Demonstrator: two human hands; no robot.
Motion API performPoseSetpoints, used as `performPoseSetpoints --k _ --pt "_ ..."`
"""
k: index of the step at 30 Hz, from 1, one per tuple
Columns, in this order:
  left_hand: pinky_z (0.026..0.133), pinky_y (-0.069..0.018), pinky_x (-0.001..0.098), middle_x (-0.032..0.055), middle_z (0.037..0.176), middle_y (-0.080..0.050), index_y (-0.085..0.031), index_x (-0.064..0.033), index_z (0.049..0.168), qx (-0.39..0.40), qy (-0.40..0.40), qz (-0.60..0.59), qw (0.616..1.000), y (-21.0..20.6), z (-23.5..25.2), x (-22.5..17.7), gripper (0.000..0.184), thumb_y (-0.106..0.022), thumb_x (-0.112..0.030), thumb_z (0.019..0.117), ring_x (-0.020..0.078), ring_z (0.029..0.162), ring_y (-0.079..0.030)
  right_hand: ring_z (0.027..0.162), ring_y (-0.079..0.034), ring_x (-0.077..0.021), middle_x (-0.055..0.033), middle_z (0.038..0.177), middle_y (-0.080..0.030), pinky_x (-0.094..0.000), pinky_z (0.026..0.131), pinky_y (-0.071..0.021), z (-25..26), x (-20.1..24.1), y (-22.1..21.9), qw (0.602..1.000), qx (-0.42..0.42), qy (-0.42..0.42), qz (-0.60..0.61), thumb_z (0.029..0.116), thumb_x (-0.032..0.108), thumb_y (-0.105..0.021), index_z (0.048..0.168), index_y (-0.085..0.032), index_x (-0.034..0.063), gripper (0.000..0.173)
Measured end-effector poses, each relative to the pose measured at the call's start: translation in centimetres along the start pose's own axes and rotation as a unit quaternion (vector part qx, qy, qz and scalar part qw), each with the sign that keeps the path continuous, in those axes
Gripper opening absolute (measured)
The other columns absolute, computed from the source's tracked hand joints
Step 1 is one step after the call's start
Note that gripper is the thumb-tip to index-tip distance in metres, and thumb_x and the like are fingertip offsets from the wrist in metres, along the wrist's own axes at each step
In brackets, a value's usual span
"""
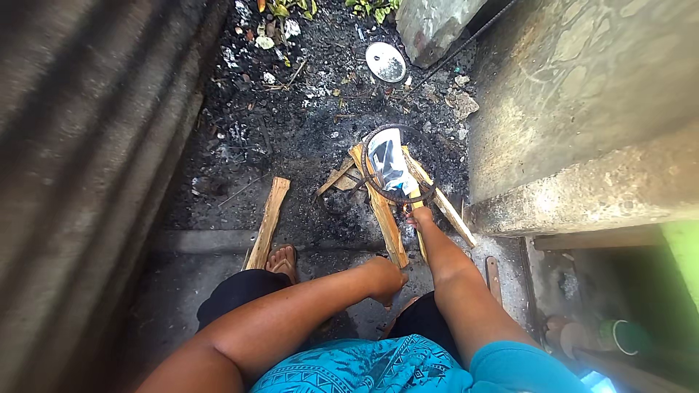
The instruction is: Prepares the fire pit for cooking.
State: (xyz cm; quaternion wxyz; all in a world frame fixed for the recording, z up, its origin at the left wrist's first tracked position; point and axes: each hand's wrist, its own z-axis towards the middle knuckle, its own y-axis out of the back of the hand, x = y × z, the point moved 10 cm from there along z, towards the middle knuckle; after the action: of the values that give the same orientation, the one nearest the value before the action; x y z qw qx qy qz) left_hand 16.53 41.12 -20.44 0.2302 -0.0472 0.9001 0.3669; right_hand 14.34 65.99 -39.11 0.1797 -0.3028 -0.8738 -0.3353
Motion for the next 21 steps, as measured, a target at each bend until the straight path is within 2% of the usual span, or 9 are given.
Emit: performPoseSetpoints --k 6,11,18,21 --pt "0.085 -0.0528 0.0625 0.0215 0.119 -0.066 -0.054 -0.0038 0.135 -0.002 0.002 0.0 1.0 -0.01 -0.08 0.06 0.059 -0.077 -0.035 0.0901 0.0423 0.111 -0.065 0.087 -0.071 -0.0223 -0.0122 0.113 -0.072 -0.0382 0.077 -0.0574 -0.23 0.2 0.32 1.0 -0.012 0.0 -0.008 0.1039 0.013 -0.053 0.135 -0.055 0.0022 0.033" --pt "0.084 -0.053 0.0626 0.0219 0.12 -0.065 -0.053 -0.0036 0.136 -0.001 0.004 -0.004 1.0 -0.11 -0.27 0.26 0.06 -0.077 -0.034 0.0902 0.0428 0.11 -0.065 0.089 -0.072 -0.0221 -0.014 0.115 -0.071 -0.0379 0.079 -0.0584 0.01 0.37 0.24 0.999 -0.028 -0.002 -0.032 0.1012 0.014 -0.058 0.133 -0.057 0.0003 0.035" --pt "0.084 -0.053 0.0623 0.0222 0.119 -0.066 -0.053 -0.0032 0.136 -0.008 0.001 -0.006 1.0 0.07 -0.5 0.6 0.06 -0.077 -0.035 0.0903 0.0427 0.11 -0.066 0.094 -0.071 -0.0229 -0.0164 0.123 -0.068 -0.0375 0.083 -0.0579 -0.47 0.86 -0.39 0.999 -0.017 0.004 -0.04 0.1032 0.013 -0.056 0.135 -0.057 -0.001 0.034" --pt "0.083 -0.053 0.0623 0.0221 0.117 -0.067 -0.054 -0.0032 0.135 -0.014 0.0 -0.008 1.0 0.11 -0.48 0.79 0.06 -0.077 -0.034 0.09 0.0424 0.109 -0.066 0.093 -0.071 -0.0229 -0.0161 0.122 -0.068 -0.0377 0.082 -0.058 -0.5 0.95 -0.45 0.999 -0.019 0.003 -0.034 0.1034 0.013 -0.055 0.134 -0.057 -0.0008 0.033"
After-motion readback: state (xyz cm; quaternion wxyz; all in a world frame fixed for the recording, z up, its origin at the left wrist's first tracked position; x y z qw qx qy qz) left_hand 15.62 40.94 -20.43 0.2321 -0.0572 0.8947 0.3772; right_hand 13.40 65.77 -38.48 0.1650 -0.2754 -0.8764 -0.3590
